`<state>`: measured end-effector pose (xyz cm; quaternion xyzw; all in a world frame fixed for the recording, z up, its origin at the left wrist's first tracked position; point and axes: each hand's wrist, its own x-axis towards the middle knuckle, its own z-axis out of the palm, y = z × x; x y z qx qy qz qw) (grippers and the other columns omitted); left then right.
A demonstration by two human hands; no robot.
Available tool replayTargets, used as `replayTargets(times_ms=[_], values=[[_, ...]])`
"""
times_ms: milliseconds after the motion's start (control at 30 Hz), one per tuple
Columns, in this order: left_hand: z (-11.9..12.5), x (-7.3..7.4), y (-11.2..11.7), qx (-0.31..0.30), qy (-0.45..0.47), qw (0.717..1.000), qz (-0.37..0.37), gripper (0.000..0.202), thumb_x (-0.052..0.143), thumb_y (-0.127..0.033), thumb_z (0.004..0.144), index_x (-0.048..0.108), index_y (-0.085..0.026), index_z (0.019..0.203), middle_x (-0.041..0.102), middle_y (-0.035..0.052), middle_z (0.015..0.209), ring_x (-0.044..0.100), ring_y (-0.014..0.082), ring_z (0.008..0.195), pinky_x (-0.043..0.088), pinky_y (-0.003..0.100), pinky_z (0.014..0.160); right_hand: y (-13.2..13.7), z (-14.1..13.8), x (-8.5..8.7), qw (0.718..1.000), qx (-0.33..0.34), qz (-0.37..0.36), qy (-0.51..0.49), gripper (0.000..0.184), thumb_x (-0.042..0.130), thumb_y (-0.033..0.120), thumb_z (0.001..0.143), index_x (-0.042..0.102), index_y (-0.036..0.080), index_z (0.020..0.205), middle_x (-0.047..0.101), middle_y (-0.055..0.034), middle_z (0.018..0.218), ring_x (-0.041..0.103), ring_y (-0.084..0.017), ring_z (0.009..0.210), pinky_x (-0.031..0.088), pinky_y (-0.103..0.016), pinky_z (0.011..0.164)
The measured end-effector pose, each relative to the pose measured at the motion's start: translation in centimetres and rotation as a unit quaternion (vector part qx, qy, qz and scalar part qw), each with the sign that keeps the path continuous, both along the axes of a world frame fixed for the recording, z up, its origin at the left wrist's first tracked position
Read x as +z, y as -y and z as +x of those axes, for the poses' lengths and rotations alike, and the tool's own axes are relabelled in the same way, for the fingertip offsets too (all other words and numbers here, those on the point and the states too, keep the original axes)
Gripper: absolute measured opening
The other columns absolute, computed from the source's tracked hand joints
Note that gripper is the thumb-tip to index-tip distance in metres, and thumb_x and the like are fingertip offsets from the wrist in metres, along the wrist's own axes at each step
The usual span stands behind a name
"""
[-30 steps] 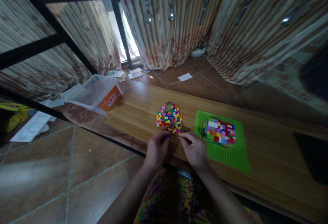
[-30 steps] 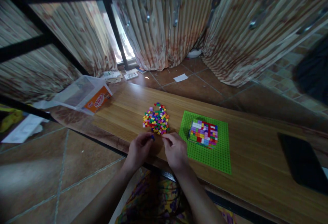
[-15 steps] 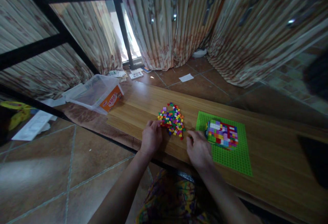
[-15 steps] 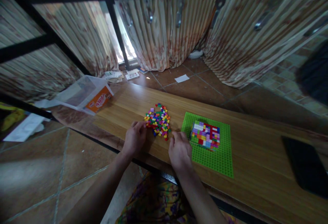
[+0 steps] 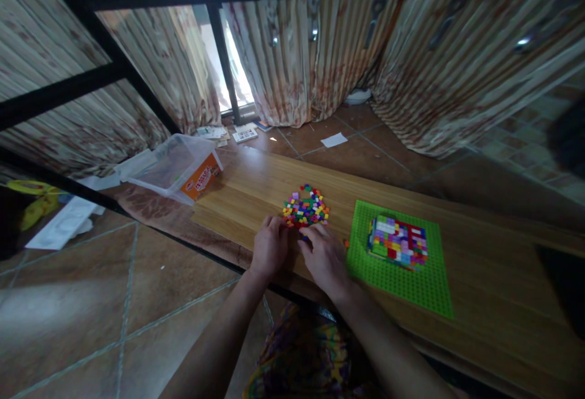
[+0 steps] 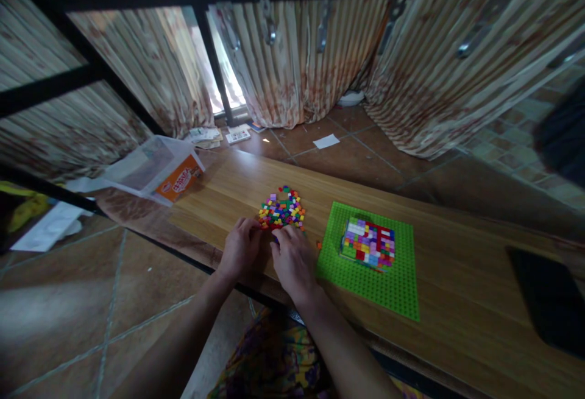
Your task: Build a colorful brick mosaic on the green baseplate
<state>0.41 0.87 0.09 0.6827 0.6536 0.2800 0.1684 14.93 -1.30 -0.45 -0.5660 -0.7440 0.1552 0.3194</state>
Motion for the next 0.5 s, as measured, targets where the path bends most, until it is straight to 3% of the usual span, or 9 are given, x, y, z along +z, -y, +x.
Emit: replayTargets(times_ms=[100,200,367,500], values=[[-0.1,-0.1,0.1,-0.01,0.022,1.0,0.013,0.009,0.05,-0.014,0.087,0.058,-0.019,0.085,0.06,0.0037,0.088,0.06,0.016,0.082,0.047,0.027,0.075,-0.1,0.1,-0.2,0.999,0.002,-0.007,-0.041,0.018,0.052,0.017,0.088,0.068,0.023,0.091,0.066,-0.0062,0.093,0.061,-0.021,0.092,0.049,-0.035,0.083],[-0.1,-0.1,0.3,-0.022,0.033,0.999,0.014,0.009,0.049,-0.014,0.087,0.057,-0.019,0.085,0.061,0.0032,0.086,0.06,0.0162,0.082,0.047,0.028,0.075,0.1,0.7,0.1,0.983,-0.027,-0.028,-0.177,0.015,0.055,0.024,0.087,0.07,0.023,0.09,0.069,-0.0054,0.094,0.063,-0.019,0.091,0.052,-0.035,0.084],[0.1,-0.2,0.5,-0.039,0.029,0.999,0.013,0.014,0.046,-0.017,0.09,0.059,-0.019,0.087,0.062,0.0035,0.086,0.061,0.0152,0.079,0.048,0.027,0.073,0.9,2.0,1.3,0.888,-0.093,-0.146,-0.425,0.024,0.066,0.039,0.079,0.071,0.021,0.094,0.073,-0.0032,0.085,0.068,-0.018,0.074,0.058,-0.034,0.072],[0.8,0.5,0.9,-0.061,0.084,0.994,0.04,0.017,0.047,-0.015,0.09,0.062,-0.019,0.095,0.063,0.006,0.097,0.062,0.0148,0.086,0.05,0.027,0.078,1.6,2.7,1.9,0.842,-0.113,-0.159,-0.503,0.025,0.072,0.041,0.073,0.072,0.021,0.09,0.074,-0.0021,0.084,0.07,-0.018,0.076,0.059,-0.035,0.073]])
